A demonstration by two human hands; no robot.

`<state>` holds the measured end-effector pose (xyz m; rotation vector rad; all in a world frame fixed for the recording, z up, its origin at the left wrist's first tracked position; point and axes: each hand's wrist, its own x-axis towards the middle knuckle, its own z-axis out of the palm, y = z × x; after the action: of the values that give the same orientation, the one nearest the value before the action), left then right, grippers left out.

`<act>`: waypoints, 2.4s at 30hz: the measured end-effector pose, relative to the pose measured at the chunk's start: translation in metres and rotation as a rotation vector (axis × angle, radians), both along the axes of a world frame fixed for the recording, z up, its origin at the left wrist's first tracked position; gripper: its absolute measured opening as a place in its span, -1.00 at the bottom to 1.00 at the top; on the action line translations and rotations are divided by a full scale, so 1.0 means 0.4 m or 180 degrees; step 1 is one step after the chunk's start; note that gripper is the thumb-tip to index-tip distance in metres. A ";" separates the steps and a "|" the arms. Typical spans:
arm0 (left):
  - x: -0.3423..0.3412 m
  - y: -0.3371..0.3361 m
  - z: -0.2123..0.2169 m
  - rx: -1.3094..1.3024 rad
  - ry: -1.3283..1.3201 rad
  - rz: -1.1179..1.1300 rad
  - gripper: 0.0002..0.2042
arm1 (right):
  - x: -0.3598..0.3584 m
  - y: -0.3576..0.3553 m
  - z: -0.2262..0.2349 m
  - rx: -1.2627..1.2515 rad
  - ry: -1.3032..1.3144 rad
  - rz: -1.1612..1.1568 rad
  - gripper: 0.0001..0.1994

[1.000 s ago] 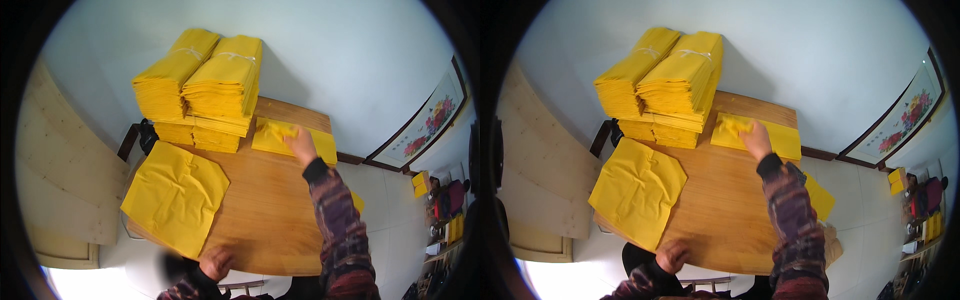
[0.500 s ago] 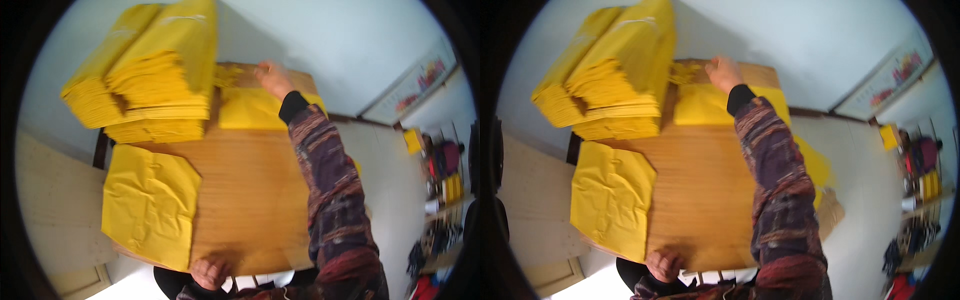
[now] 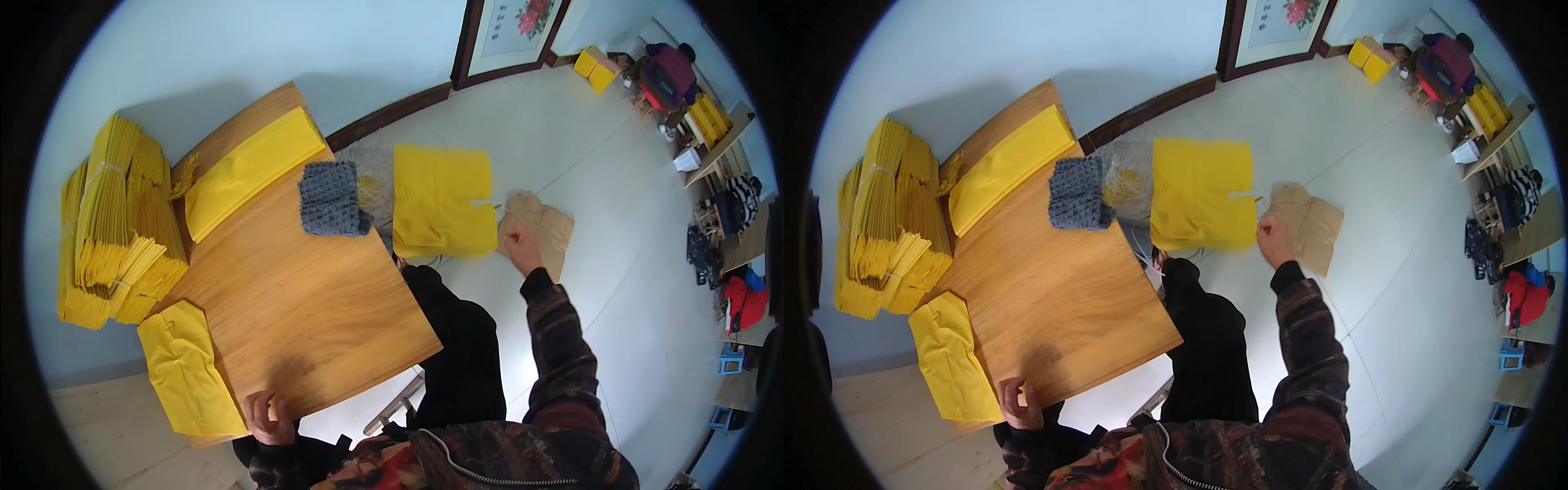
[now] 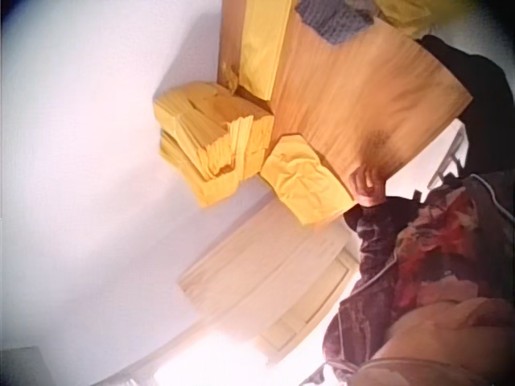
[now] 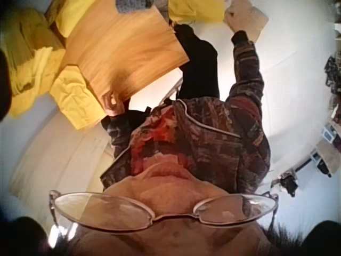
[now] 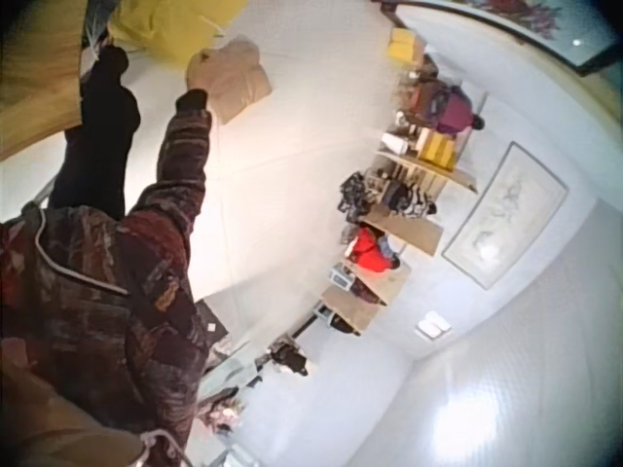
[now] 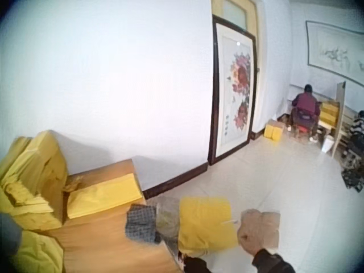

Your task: The person folds yellow poly mailers on a wooden table, smoothing each fold and stacking the finished pieces. The person also tears off small pieces of yellow plastic and sets them aside.

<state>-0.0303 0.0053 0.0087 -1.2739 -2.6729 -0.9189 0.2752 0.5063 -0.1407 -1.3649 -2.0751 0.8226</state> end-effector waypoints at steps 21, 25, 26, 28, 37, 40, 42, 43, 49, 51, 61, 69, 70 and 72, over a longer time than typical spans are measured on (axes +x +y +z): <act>0.072 0.158 -0.014 -0.1231 0.0673 -0.1318 -0.38 | -0.458 -0.080 -0.302 0.0802 -0.1406 0.1749 -0.51; 0.071 0.151 -0.021 -0.1218 0.0763 -0.1288 -0.39 | -0.471 -0.077 -0.308 0.0800 -0.1577 0.1702 -0.51; 0.071 0.150 -0.023 -0.1212 0.0740 -0.1283 -0.39 | -0.473 -0.076 -0.308 0.0922 -0.1563 0.1688 -0.51; 0.071 0.147 -0.024 -0.1218 0.0761 -0.1269 -0.40 | -0.471 -0.074 -0.307 0.0889 -0.1431 0.1703 -0.54; 0.071 0.150 -0.016 -0.1242 0.0647 -0.1255 -0.41 | -0.456 -0.052 -0.299 0.0455 -0.0855 0.1582 -0.79; 0.073 0.152 -0.015 -0.1254 0.0667 -0.1229 -0.42 | -0.460 -0.047 -0.317 0.0382 -0.0591 0.1399 -0.82; 0.074 0.154 -0.015 -0.1229 0.0667 -0.1215 -0.41 | -0.461 -0.040 -0.331 0.0320 -0.0275 0.1270 -0.85; 0.074 0.155 -0.015 -0.1230 0.0672 -0.1211 -0.41 | -0.461 -0.034 -0.336 0.0291 -0.0052 0.1218 -0.87; 0.073 0.161 -0.006 -0.1255 0.0643 -0.1324 -0.39 | -0.427 -0.005 -0.351 -0.1135 0.0667 0.0657 -0.85; 0.072 0.162 -0.004 -0.1245 0.0648 -0.1356 -0.39 | -0.424 -0.001 -0.355 -0.1363 0.0876 0.0511 -0.83; 0.072 0.158 -0.009 -0.1227 0.0627 -0.1251 -0.39 | -0.422 -0.003 -0.302 -0.1542 0.1374 0.0143 -0.77; 0.058 0.160 0.018 -0.1293 0.0225 -0.1444 -0.37 | -0.404 0.047 -0.197 -0.1347 0.1772 -0.0206 -0.78; 0.056 0.166 0.025 -0.1286 0.0125 -0.1491 -0.36 | -0.397 0.062 -0.174 -0.1312 0.1799 -0.0301 -0.79; 0.055 0.195 0.032 -0.0796 -0.0111 -0.1352 -0.37 | -0.375 0.092 -0.122 -0.1322 0.1897 -0.0466 -0.81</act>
<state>-0.0081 0.0833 0.0217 -1.9488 -2.6565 -0.6490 0.1251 0.5429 -0.1894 -1.2452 -1.3776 1.4439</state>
